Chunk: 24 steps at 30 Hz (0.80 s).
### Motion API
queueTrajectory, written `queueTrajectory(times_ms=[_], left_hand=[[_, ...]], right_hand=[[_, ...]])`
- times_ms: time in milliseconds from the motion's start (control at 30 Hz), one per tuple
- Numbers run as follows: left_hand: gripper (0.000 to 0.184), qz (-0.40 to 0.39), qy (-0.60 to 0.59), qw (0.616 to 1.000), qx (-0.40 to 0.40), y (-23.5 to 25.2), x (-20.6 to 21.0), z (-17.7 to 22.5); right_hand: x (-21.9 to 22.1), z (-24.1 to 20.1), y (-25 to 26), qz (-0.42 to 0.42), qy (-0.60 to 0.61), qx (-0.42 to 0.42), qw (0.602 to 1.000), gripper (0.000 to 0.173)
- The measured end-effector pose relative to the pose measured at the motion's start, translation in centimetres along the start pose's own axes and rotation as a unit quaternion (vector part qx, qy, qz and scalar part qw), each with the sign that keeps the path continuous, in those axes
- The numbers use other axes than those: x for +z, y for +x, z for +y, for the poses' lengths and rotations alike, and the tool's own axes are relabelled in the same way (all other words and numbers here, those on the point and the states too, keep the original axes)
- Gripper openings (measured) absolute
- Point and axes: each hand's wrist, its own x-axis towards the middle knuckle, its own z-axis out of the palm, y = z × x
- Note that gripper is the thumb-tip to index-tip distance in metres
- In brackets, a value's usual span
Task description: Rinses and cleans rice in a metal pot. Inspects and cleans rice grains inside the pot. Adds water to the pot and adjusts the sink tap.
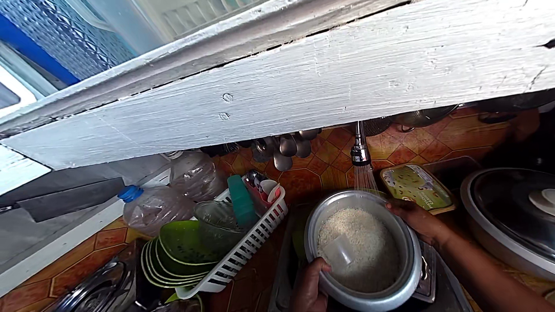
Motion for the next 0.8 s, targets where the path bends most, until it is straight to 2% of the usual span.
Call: queueTrajectory(times_ms=[167, 467, 800], left_hand=[[0.040, -0.003, -0.007, 1.000, 0.004, 1.9, 1.7, 0.3], [0.041, -0.012, 0.020, 0.999, 0.026, 2.7, 2.1, 0.1], [0.040, 0.004, 0.002, 1.000, -0.005, 2.7, 2.9, -0.3]], right_hand=[[0.5, -0.8, -0.2, 0.083, 0.048, -0.014, 0.995, 0.015], [0.6, 0.0, 0.9, 0.099, 0.072, -0.002, 0.992, 0.018], [0.1, -1.0, 1.3, 0.108, 0.078, -0.015, 0.991, 0.013]])
